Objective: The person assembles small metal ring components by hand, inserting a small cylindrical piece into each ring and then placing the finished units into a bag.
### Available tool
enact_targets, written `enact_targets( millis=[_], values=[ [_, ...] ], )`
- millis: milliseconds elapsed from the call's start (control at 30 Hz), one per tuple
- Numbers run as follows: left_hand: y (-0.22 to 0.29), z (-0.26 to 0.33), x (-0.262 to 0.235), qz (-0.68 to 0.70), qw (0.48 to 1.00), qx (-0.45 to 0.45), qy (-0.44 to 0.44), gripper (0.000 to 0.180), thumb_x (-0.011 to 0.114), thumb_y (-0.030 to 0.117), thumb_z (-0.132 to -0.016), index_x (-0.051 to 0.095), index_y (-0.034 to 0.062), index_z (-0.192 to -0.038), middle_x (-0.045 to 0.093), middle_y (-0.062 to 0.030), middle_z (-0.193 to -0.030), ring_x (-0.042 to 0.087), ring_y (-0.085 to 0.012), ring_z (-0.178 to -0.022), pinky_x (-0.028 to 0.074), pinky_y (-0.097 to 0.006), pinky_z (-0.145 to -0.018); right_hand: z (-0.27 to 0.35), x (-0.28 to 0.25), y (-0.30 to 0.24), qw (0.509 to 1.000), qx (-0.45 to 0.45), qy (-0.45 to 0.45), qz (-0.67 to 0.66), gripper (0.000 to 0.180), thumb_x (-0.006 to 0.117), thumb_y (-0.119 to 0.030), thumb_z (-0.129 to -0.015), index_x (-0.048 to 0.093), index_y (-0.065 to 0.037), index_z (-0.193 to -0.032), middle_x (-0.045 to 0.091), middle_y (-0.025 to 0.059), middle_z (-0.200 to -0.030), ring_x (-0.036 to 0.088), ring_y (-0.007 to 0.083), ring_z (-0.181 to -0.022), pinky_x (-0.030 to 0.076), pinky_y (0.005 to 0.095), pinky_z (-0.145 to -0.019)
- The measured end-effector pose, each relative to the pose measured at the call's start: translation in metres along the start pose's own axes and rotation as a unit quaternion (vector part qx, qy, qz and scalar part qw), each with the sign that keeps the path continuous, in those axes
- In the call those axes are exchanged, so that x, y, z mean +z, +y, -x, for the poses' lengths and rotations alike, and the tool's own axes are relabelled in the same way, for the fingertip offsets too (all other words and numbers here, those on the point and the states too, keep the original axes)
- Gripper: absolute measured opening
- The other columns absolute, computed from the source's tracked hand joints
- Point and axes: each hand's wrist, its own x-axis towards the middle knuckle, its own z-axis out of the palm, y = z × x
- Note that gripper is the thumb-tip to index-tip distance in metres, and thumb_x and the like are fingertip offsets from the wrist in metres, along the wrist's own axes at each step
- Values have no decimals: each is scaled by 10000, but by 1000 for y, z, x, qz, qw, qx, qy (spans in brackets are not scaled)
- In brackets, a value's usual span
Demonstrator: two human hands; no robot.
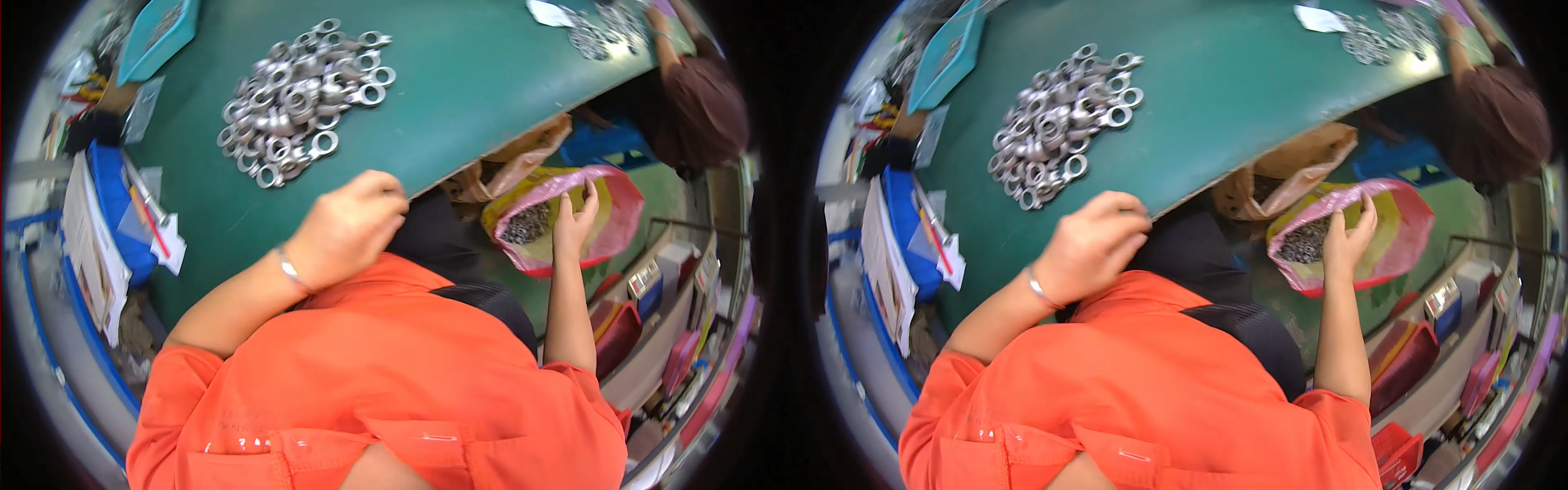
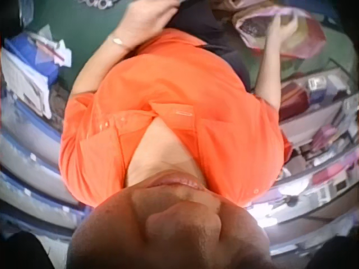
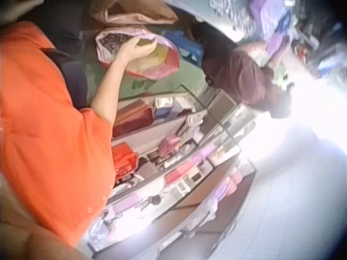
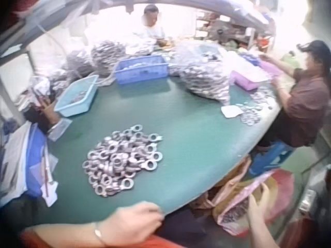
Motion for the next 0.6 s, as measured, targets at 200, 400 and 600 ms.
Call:
enact_targets(
  millis=[200, 400, 600],
  values=[
    [4, 54, 10, 0, 991, 7, -136, 201, 587, -23, -684, 599, 4, -883, 585, -119, -870, 588, -265, -739, 496, -342, -629, 2, 16, -143, 911, -349, -137, -173, 158, 563, 70, -746, 583, 25, -897, 570, 153, -890, 564, 262, -814, 457, 320, -731],
    [-18, 75, 55, -113, 960, -247, -68, 198, 493, 50, -790, 580, -16, -955, 577, -169, -964, 567, -326, -868, 467, -384, -766, 5, 38, -201, 848, -390, -236, -269, 140, 581, 71, -723, 592, 6, -847, 566, 133, -827, 559, 270, -750, 458, 321, -680],
    [-48, 62, 87, -161, 949, -267, 56, 165, 459, 122, -833, 589, 34, -884, 602, -162, -856, 580, -311, -799, 455, -399, -742, 32, 78, -235, 797, -469, -321, -205, 211, 620, -23, -712, 588, -48, -919, 544, 104, -871, 522, 289, -807, 415, 386, -704]
  ],
)
